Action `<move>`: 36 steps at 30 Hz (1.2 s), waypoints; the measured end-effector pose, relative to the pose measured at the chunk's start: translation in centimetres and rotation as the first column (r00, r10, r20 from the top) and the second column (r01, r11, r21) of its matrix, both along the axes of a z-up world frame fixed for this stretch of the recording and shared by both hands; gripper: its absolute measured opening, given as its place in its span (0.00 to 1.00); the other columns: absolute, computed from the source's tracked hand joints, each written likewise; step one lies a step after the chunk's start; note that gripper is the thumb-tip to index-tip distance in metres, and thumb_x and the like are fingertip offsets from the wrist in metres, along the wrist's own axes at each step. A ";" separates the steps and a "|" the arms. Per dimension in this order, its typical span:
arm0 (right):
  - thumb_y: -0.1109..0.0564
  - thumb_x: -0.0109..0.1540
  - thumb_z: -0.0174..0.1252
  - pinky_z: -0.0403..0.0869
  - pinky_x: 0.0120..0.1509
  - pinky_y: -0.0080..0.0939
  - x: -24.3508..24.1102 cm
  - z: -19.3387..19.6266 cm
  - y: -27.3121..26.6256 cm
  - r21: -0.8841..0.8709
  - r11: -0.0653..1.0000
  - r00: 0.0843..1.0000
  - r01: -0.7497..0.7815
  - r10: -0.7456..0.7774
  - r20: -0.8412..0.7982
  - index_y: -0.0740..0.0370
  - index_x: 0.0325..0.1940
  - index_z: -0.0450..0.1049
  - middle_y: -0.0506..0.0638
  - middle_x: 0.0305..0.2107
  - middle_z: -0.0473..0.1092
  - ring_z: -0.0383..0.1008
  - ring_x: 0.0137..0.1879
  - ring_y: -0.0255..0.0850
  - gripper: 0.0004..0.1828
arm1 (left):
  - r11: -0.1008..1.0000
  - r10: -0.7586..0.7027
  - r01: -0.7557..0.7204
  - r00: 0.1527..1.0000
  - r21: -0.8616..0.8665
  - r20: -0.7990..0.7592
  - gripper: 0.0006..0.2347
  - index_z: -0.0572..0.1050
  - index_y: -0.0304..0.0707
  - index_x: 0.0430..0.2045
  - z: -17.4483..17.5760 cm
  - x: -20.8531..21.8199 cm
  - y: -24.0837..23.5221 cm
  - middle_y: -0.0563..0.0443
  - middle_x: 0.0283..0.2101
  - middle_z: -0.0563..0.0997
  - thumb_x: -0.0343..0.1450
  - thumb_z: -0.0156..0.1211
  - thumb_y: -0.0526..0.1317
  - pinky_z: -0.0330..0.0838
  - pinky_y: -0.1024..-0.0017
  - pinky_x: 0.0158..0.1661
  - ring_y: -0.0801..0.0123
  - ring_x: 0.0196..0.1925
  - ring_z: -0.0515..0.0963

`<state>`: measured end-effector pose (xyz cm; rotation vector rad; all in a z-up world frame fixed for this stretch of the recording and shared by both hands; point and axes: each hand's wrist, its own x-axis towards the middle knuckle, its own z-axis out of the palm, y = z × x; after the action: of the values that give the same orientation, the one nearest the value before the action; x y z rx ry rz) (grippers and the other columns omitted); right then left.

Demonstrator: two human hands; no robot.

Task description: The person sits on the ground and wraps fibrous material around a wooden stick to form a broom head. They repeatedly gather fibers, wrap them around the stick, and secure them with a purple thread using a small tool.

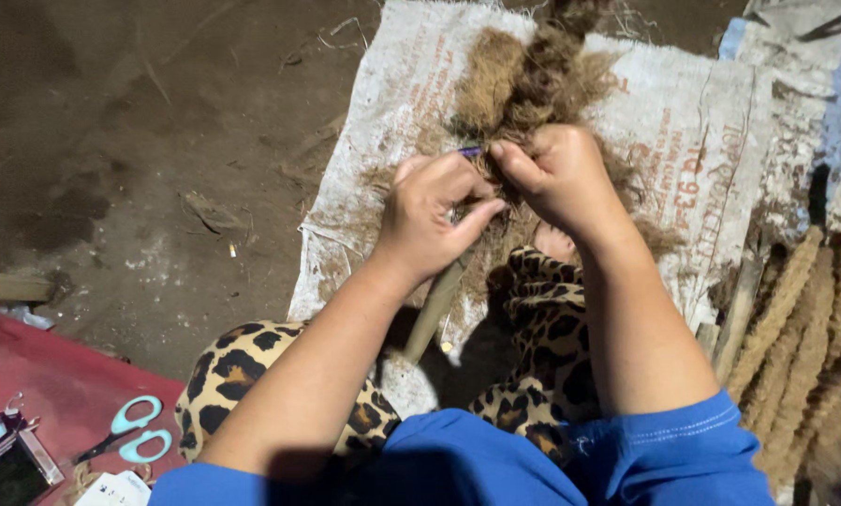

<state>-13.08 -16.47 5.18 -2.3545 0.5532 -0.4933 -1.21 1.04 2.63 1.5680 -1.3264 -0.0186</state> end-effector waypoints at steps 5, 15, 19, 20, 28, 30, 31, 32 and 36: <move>0.41 0.66 0.63 0.57 0.18 0.39 -1.1 0.3 -1.4 0.308 0.919 0.968 0.247 -0.246 -0.043 0.54 0.15 0.66 0.41 0.11 0.63 0.60 0.15 0.31 0.29 | 0.998 0.049 -0.047 0.997 -0.041 0.053 0.08 0.82 0.48 0.25 -1.3 0.9 -1.4 0.56 0.38 0.79 0.66 0.71 0.48 0.58 0.52 0.58 0.64 0.48 0.76; 0.45 0.78 0.58 0.58 0.38 0.35 -5.2 -0.9 -6.2 0.231 0.908 0.880 0.349 -0.403 0.252 0.54 0.30 0.73 0.39 0.24 0.64 0.60 0.31 0.29 0.23 | 0.750 0.316 -0.566 -0.148 0.342 -0.937 0.02 0.70 0.36 0.31 -21.8 2.9 -5.7 0.53 0.29 0.69 0.73 0.51 0.31 0.66 0.66 0.38 0.67 0.32 0.69; 0.45 0.79 0.57 0.55 0.36 0.34 -6.2 -1.0 -7.0 0.291 0.913 0.865 0.285 -0.376 0.332 0.54 0.31 0.71 0.40 0.23 0.66 0.60 0.29 0.29 0.23 | 0.808 0.493 -0.378 0.013 0.452 -0.870 0.05 0.73 0.37 0.35 -31.0 -3.5 -5.9 0.48 0.31 0.74 0.69 0.57 0.36 0.66 0.60 0.36 0.63 0.32 0.71; 0.45 0.79 0.59 0.52 0.34 0.34 -6.6 -1.0 -7.0 0.275 0.907 0.863 0.318 -0.397 0.313 0.55 0.28 0.69 0.40 0.21 0.65 0.58 0.27 0.30 0.26 | 0.754 0.653 -0.286 0.230 0.592 -0.721 0.08 0.74 0.35 0.38 -32.2 -4.5 -5.4 0.42 0.38 0.73 0.70 0.59 0.39 0.66 0.58 0.42 0.57 0.40 0.71; 0.49 0.75 0.63 0.49 0.32 0.35 -8.4 1.4 -6.0 0.270 0.889 0.852 0.370 -0.441 0.283 0.59 0.27 0.65 0.41 0.22 0.59 0.53 0.24 0.31 0.25 | 0.356 -0.035 -0.231 0.965 0.905 0.260 0.17 0.71 0.51 0.56 -34.4 -5.7 -3.3 0.43 0.70 0.58 0.72 0.52 0.43 0.56 0.42 0.62 0.49 0.71 0.57; 0.51 0.76 0.62 0.55 0.37 0.36 -8.7 2.4 -5.9 0.127 0.897 0.871 0.424 -0.442 0.214 0.59 0.30 0.69 0.40 0.25 0.63 0.58 0.29 0.32 0.21 | 0.395 -0.094 -0.325 0.916 0.859 0.390 0.25 0.67 0.50 0.64 -36.7 -5.4 -3.1 0.45 0.69 0.61 0.67 0.52 0.40 0.61 0.45 0.55 0.51 0.66 0.63; 0.52 0.76 0.61 0.58 0.39 0.36 -8.8 2.8 -5.7 0.054 0.894 0.877 0.444 -0.446 0.180 0.59 0.32 0.71 0.40 0.26 0.65 0.60 0.32 0.32 0.19 | 0.418 -0.120 -0.370 0.883 0.829 0.455 0.30 0.65 0.50 0.67 -38.2 -5.3 -3.2 0.46 0.69 0.62 0.65 0.51 0.39 0.63 0.46 0.52 0.52 0.64 0.66; 0.52 0.76 0.60 0.60 0.40 0.35 -8.8 3.1 -5.4 0.097 0.914 0.888 0.395 -0.407 0.215 0.61 0.34 0.70 0.40 0.27 0.65 0.61 0.32 0.32 0.18 | 0.392 -0.156 -0.340 0.891 0.855 0.426 0.26 0.67 0.49 0.65 -39.6 -5.4 -3.3 0.45 0.66 0.65 0.68 0.51 0.40 0.63 0.47 0.53 0.52 0.63 0.67; 0.55 0.75 0.59 0.61 0.39 0.32 -8.7 3.8 -3.8 0.148 0.910 0.881 0.387 -0.412 0.232 0.62 0.34 0.69 0.41 0.27 0.65 0.61 0.30 0.32 0.16 | 0.232 -0.329 -0.231 0.895 0.945 0.300 0.16 0.73 0.45 0.58 -43.8 -4.5 -3.9 0.44 0.58 0.76 0.76 0.48 0.41 0.65 0.52 0.57 0.53 0.60 0.72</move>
<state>-21.83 -20.29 9.00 -2.0385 0.9233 -0.9250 -5.76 -2.89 -41.16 2.7492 -1.8984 -0.7488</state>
